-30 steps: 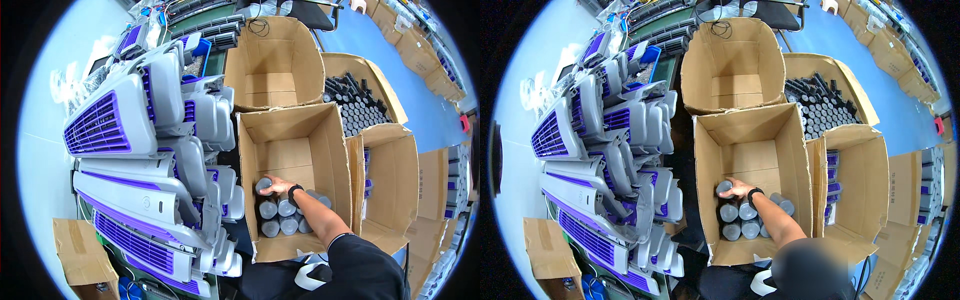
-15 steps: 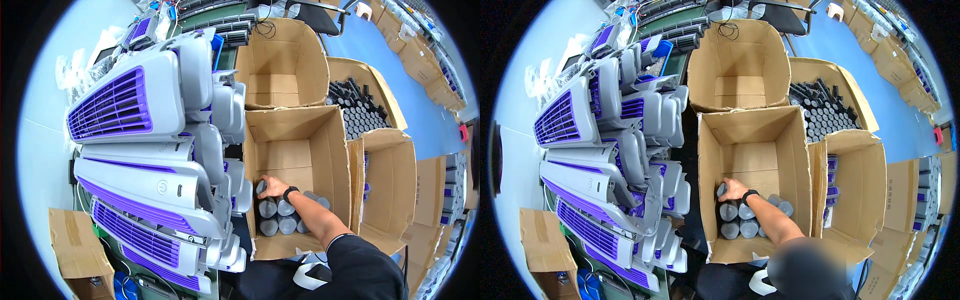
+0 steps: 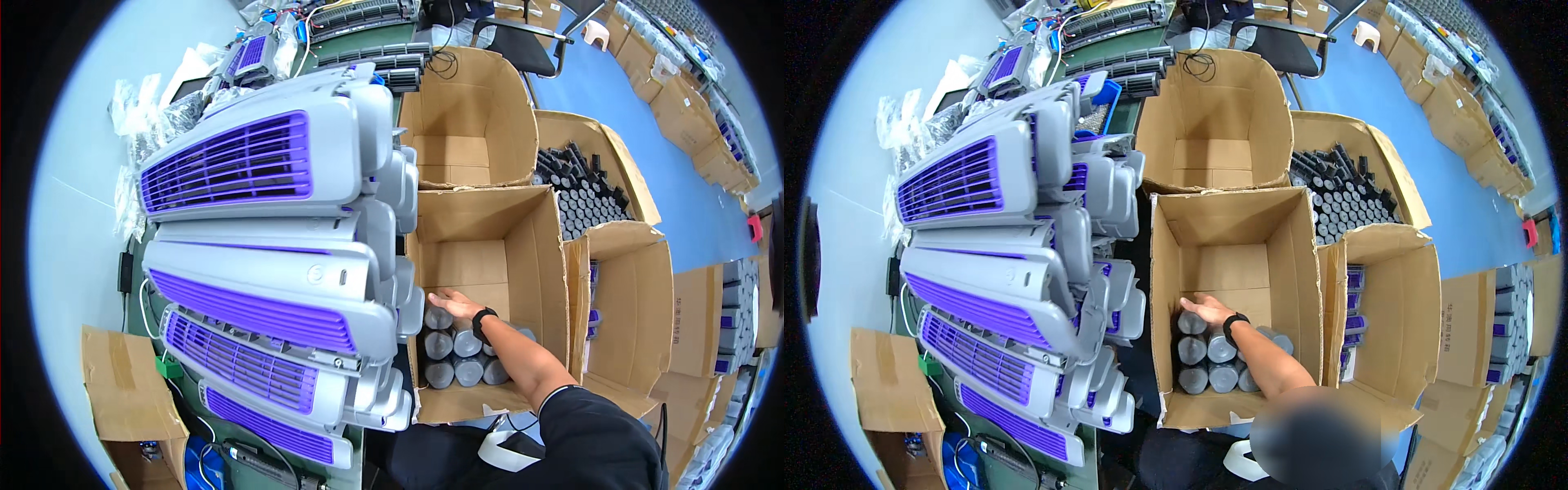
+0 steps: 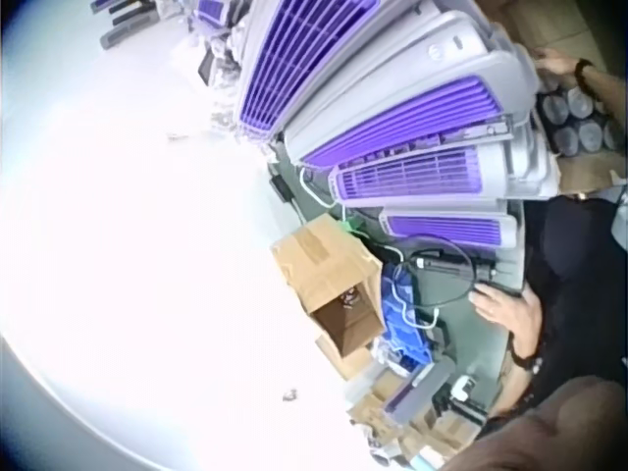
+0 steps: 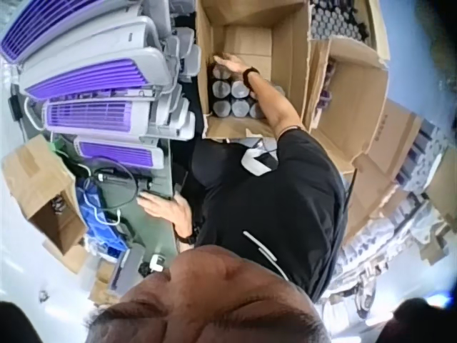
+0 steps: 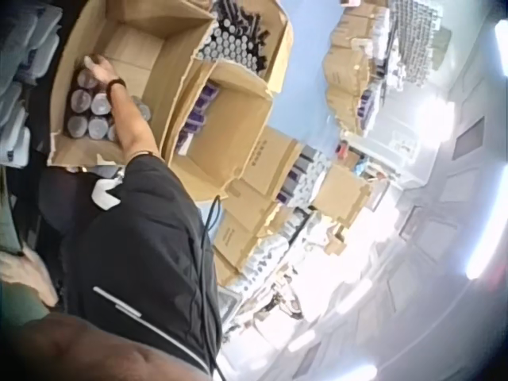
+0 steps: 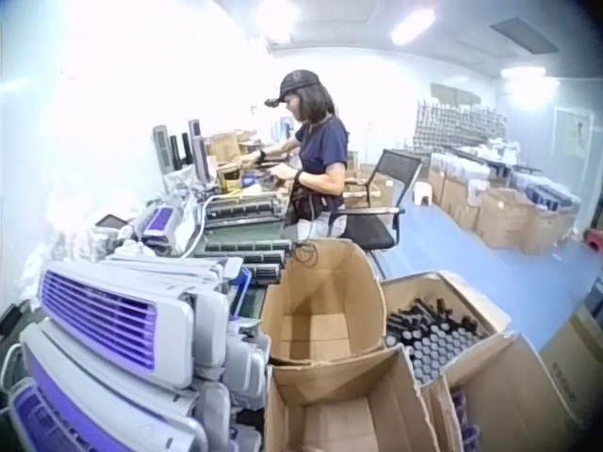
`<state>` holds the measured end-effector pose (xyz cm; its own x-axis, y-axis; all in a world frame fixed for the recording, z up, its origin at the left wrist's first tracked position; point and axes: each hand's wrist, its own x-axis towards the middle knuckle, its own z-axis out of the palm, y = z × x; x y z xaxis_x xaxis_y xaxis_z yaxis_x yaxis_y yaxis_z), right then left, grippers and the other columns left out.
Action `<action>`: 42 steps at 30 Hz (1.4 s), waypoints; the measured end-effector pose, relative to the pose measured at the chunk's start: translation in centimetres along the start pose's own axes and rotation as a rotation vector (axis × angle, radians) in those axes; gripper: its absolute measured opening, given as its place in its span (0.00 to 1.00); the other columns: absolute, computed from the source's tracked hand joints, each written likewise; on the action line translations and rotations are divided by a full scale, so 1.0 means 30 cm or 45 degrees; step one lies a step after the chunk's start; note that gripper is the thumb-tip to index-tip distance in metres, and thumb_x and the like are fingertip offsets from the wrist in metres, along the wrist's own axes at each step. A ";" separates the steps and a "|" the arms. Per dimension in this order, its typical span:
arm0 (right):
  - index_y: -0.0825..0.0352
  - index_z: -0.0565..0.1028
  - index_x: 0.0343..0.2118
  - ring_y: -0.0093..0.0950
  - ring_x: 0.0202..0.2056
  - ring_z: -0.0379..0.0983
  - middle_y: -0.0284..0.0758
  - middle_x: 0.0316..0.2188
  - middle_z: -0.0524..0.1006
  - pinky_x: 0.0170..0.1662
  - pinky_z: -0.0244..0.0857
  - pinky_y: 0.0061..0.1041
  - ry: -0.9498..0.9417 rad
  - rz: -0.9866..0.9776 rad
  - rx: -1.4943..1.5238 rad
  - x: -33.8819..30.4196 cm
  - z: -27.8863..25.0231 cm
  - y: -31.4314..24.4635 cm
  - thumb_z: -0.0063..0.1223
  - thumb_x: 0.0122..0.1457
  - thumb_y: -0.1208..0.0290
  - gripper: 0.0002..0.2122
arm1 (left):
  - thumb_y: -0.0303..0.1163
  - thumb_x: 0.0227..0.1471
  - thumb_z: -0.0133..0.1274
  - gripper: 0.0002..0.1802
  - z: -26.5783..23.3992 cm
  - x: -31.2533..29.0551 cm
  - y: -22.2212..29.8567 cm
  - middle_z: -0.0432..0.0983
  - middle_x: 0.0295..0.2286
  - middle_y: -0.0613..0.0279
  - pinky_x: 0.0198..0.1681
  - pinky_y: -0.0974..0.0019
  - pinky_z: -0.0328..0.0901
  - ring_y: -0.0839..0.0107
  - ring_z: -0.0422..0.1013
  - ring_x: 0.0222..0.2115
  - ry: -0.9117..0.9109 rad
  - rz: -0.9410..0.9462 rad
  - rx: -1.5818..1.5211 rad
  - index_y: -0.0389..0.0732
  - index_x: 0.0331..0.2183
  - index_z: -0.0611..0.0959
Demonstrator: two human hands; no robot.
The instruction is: The person assembles portable air cooler units by connecting internal wires, securing the casing with a screwdriver, and testing the device. They handle multiple units, placing finished ones into a cardboard box.
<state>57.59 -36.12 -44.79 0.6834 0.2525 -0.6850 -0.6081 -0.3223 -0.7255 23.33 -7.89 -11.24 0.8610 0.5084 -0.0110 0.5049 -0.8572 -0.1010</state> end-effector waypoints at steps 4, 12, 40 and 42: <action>0.80 0.56 0.69 0.47 0.72 0.53 0.57 0.70 0.58 0.73 0.49 0.37 0.110 -0.028 -0.100 -0.063 -0.040 -0.003 0.47 0.63 0.33 0.49 | 0.55 0.56 0.55 0.57 -0.023 0.009 0.030 0.44 0.66 0.20 0.68 0.33 0.45 0.26 0.46 0.67 -0.026 -0.011 0.018 0.26 0.69 0.51; 0.72 0.79 0.53 0.43 0.51 0.79 0.50 0.48 0.82 0.56 0.71 0.38 0.015 -0.596 -0.826 -0.374 -0.073 -0.167 0.68 0.55 0.58 0.27 | 0.41 0.45 0.64 0.57 -0.091 0.038 0.016 0.48 0.64 0.17 0.68 0.31 0.41 0.24 0.45 0.66 -0.131 -0.064 -0.151 0.21 0.66 0.56; 0.68 0.80 0.44 0.44 0.47 0.78 0.44 0.43 0.82 0.51 0.72 0.39 0.347 -1.654 -1.014 -1.210 0.799 -0.801 0.66 0.55 0.71 0.14 | 0.38 0.58 0.66 0.33 -0.562 -0.370 -1.409 0.78 0.51 0.55 0.56 0.65 0.65 0.67 0.73 0.49 1.283 -1.085 -0.512 0.39 0.60 0.75; 0.71 0.76 0.49 0.47 0.55 0.72 0.47 0.50 0.77 0.58 0.67 0.41 0.346 -1.502 -1.187 -1.144 0.784 -0.772 0.64 0.54 0.72 0.19 | 0.36 0.58 0.65 0.35 -0.533 -0.465 -1.393 0.76 0.53 0.54 0.58 0.64 0.64 0.64 0.73 0.50 1.441 -0.818 -0.791 0.37 0.62 0.72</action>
<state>38.72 -15.87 -6.04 0.6947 0.6319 0.3436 0.7110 -0.5310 -0.4610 -8.82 19.54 9.04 -0.0850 0.7292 0.6790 0.5070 -0.5550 0.6595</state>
